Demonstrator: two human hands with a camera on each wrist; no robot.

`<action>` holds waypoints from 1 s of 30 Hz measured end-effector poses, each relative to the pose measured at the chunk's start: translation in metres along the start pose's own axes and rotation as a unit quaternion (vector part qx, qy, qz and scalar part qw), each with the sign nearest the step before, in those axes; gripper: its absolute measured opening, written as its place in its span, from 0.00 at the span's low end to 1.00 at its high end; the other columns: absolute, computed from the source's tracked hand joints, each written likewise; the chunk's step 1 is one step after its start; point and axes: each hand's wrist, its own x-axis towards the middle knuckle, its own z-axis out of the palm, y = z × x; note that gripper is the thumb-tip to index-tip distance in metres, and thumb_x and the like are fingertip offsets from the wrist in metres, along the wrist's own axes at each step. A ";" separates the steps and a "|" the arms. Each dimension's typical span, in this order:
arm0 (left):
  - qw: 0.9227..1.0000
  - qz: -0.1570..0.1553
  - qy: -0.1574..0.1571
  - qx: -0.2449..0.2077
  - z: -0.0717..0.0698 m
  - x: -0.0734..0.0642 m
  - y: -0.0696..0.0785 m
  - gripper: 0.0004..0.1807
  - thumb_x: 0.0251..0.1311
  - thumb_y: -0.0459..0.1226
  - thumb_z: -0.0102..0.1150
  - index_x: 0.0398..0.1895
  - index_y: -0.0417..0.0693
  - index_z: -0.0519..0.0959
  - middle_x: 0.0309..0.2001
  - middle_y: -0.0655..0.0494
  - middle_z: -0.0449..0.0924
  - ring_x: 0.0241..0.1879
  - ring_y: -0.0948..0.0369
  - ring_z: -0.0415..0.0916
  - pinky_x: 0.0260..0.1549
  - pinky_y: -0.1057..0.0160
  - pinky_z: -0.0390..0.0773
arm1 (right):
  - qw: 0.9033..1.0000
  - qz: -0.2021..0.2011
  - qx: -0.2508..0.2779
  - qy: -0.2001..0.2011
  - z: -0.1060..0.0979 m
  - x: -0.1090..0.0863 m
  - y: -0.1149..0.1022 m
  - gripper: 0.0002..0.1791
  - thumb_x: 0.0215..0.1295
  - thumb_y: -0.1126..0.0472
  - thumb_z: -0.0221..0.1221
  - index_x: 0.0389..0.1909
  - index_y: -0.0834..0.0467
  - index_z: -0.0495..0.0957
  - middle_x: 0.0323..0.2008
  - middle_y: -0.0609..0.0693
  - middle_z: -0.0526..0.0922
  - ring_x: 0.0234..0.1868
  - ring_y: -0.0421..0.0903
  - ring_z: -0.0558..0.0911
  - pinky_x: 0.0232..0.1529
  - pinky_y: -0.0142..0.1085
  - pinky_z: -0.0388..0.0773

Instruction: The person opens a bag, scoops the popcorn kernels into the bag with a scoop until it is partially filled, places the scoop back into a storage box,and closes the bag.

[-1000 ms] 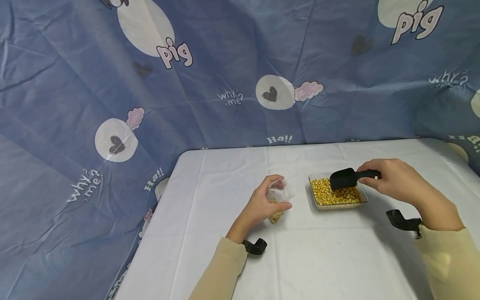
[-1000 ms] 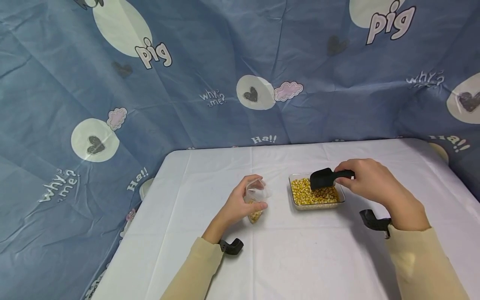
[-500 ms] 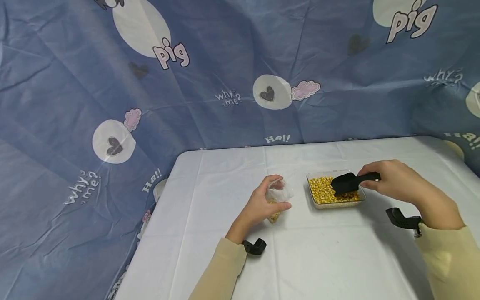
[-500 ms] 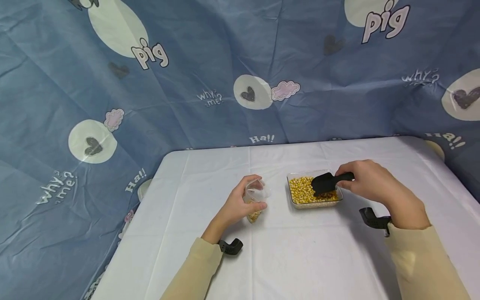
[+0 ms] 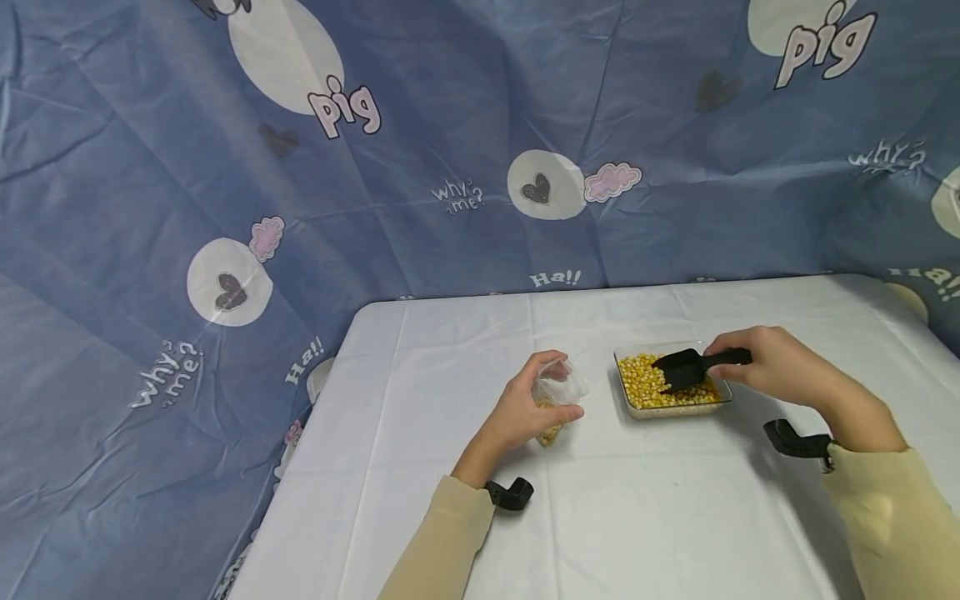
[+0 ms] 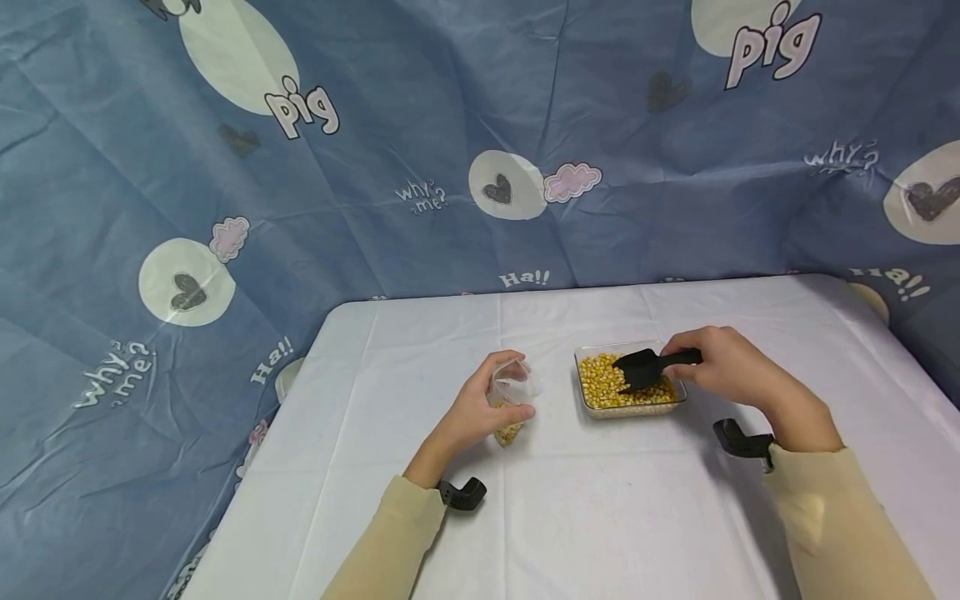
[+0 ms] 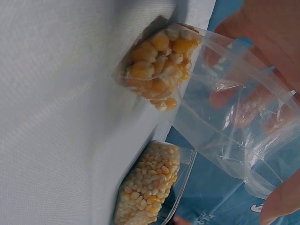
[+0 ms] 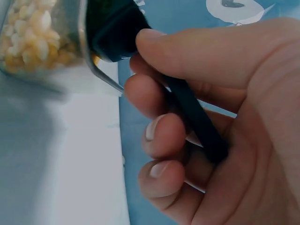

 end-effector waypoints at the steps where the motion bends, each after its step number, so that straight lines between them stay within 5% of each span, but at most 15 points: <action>1: 1.000 0.000 0.000 0.001 0.000 0.000 0.000 0.40 0.55 0.48 0.76 0.69 0.71 0.65 0.58 0.65 0.75 0.59 0.65 0.72 0.60 0.49 0.69 | 1.000 0.000 0.004 0.000 0.001 0.001 0.000 0.14 0.66 0.55 0.68 0.51 0.54 0.85 0.48 0.52 0.86 0.37 0.43 0.81 0.37 0.42 0.76; 16: 1.000 -0.002 0.000 0.007 0.001 0.001 0.000 0.41 0.54 0.47 0.76 0.70 0.62 0.66 0.58 0.65 0.76 0.59 0.64 0.72 0.61 0.49 0.68 | 1.000 0.007 0.026 -0.010 0.009 0.007 0.001 0.16 0.66 0.55 0.68 0.52 0.57 0.85 0.47 0.53 0.86 0.46 0.51 0.84 0.42 0.48 0.77; 30: 1.000 -0.006 -0.006 0.011 -0.001 0.000 -0.001 0.40 0.55 0.49 0.75 0.70 0.70 0.65 0.59 0.67 0.75 0.60 0.66 0.72 0.60 0.49 0.69 | 0.999 0.002 0.028 -0.046 0.022 0.012 -0.002 0.23 0.67 0.51 0.66 0.55 0.63 0.83 0.52 0.60 0.84 0.54 0.62 0.81 0.48 0.56 0.78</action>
